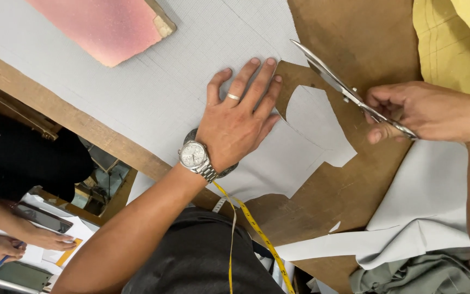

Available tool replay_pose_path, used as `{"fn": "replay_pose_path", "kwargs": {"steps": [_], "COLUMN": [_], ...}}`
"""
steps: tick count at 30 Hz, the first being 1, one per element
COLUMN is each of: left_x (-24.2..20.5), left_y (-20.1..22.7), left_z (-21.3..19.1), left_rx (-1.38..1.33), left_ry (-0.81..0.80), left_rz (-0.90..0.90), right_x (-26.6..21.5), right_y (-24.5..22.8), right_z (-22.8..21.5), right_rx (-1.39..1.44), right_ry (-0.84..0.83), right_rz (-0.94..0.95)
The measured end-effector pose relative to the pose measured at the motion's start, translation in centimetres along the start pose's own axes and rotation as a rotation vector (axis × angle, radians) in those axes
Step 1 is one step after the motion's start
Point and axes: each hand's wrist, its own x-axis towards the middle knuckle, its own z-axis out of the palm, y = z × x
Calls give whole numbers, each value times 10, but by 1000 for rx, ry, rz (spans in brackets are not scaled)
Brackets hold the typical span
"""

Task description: The person marks a pattern on a yellow fabric using a ruler and pencil, then cuts a white fabric along a drawn line using shears. The person uses a stone to hold the fabric in place while marking and cutting.

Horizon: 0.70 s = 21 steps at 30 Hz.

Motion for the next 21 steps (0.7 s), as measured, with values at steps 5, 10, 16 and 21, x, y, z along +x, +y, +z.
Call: {"fn": "replay_pose_path", "kwargs": {"steps": [5, 10, 16, 21], "left_x": [10, 47, 72, 75], "left_y": [0, -11, -12, -15], "left_z": [-7, -4, 6, 23], "left_rx": [-47, -227, -135, -118], "left_ry": [-28, 196, 146, 187], "left_rz": [-34, -221, -280, -194], "right_x": [1, 10, 4, 26], "right_y": [15, 33, 27, 100], "right_z": [2, 2, 8, 10], "right_rx": [101, 67, 154, 328], "right_ry": [-27, -31, -25, -70], "right_rz": [-20, -99, -32, -100]}}
